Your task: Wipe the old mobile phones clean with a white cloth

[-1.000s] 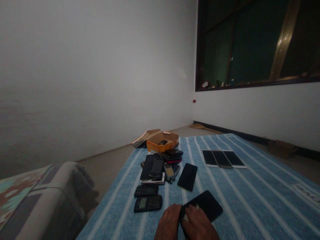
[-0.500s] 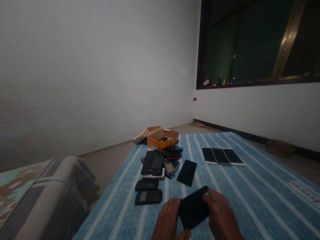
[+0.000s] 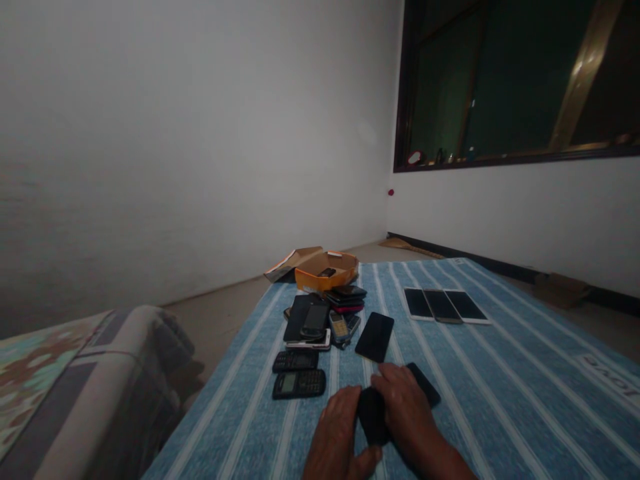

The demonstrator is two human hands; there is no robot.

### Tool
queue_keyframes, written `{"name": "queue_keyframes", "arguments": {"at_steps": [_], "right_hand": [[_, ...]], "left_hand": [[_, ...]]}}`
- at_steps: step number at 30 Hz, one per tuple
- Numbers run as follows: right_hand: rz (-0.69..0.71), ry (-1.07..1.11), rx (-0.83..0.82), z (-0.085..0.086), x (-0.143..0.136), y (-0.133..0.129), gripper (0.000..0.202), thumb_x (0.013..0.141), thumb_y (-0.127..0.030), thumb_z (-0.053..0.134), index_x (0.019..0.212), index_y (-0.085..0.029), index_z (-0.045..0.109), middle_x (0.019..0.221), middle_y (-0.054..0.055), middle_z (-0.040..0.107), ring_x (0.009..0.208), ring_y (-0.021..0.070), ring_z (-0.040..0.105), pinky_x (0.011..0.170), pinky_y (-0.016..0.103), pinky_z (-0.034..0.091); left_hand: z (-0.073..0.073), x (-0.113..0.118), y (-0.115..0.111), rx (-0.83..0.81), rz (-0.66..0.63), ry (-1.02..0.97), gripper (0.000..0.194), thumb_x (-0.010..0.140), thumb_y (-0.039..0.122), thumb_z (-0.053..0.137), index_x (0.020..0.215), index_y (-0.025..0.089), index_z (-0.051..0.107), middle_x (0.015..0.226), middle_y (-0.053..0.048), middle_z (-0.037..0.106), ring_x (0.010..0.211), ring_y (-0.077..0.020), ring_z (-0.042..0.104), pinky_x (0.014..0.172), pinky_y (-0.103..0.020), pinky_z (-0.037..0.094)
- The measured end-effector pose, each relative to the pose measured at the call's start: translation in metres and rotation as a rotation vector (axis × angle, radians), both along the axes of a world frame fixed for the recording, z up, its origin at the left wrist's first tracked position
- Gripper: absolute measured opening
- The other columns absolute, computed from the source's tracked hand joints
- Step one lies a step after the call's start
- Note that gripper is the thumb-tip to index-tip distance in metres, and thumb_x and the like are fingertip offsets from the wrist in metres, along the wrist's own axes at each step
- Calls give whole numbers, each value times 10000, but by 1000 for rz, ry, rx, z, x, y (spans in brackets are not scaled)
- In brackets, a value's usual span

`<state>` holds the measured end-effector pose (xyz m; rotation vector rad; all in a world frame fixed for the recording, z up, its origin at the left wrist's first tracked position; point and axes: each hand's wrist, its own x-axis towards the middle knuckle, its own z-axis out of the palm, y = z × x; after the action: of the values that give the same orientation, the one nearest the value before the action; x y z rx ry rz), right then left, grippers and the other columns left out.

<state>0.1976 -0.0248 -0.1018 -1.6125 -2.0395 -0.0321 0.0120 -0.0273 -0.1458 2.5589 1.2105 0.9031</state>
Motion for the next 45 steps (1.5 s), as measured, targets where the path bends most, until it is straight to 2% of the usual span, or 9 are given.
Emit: {"name": "queue_keyframes", "arguments": {"at_steps": [4, 8, 12, 15, 22, 26, 33, 41, 45], "right_hand": [[-94, -52, -15, 0, 23, -6, 349, 833, 9, 460, 888, -222, 716, 991, 63, 684, 974, 226, 594, 942, 352, 385], [-134, -76, 110, -23, 18, -18, 430, 792, 39, 462, 1047, -208, 704, 1146, 86, 676, 1120, 247, 569, 1038, 401, 344], [54, -96, 109, -35, -2, -26, 440, 795, 10, 510, 1127, -224, 681, 1270, 80, 642, 1232, 257, 531, 1076, 431, 326], [82, -42, 26, -23, -1, -28, 431, 835, 2, 499, 1137, -246, 683, 1264, 60, 653, 1227, 234, 546, 1089, 417, 316], [-188, -89, -78, 9, 42, -25, 485, 819, 61, 392, 1089, -187, 709, 1179, 112, 670, 1122, 257, 585, 1013, 407, 376], [-194, -108, -79, 6, 34, -32, 478, 804, 61, 406, 1093, -170, 709, 1173, 123, 669, 1126, 268, 581, 1008, 404, 382], [32, -63, -48, -4, 4, -40, 440, 839, 16, 457, 1145, -200, 686, 1293, 87, 630, 1259, 252, 510, 1114, 434, 273], [-243, -123, -191, 20, 44, -33, 429, 847, 21, 406, 1121, -144, 692, 1134, 135, 663, 1084, 269, 577, 953, 400, 390], [-138, -132, -133, 15, 21, -46, 424, 853, 18, 424, 1135, -154, 690, 1240, 145, 632, 1174, 277, 543, 1040, 420, 335]], "left_hand": [[2, -1, -3, 14, 9, 2, 747, 723, 247, 670, 1419, 170, 409, 1393, -179, 556, 1284, -364, 520, 1036, -529, 470], [12, 2, -7, -27, 9, -18, 692, 714, 227, 670, 1370, 180, 452, 1336, -157, 598, 1244, -344, 555, 1024, -511, 484], [24, 7, -9, -40, 1, -55, 651, 714, 229, 673, 1336, 194, 484, 1312, -141, 612, 1217, -331, 572, 1018, -492, 491], [31, 9, -10, -80, 11, -65, 618, 707, 207, 664, 1304, 188, 508, 1290, -140, 622, 1196, -331, 581, 1014, -508, 487], [36, 12, -11, -157, 36, -57, 608, 708, 204, 645, 1301, 191, 513, 1301, -143, 612, 1234, -343, 549, 1039, -550, 445], [29, 11, -10, -151, 32, -57, 623, 721, 219, 640, 1324, 150, 496, 1332, -176, 586, 1266, -351, 520, 1065, -567, 413], [26, 12, -11, -128, 36, -56, 615, 739, 258, 651, 1328, 174, 494, 1329, -156, 587, 1259, -352, 521, 1050, -565, 424], [47, 18, -14, -165, 34, -36, 546, 733, 227, 633, 1267, 192, 525, 1269, -126, 615, 1205, -327, 555, 1025, -535, 447], [40, 17, -13, -127, 40, -38, 579, 731, 230, 643, 1290, 180, 501, 1296, -136, 598, 1229, -328, 538, 1041, -542, 436]]}}
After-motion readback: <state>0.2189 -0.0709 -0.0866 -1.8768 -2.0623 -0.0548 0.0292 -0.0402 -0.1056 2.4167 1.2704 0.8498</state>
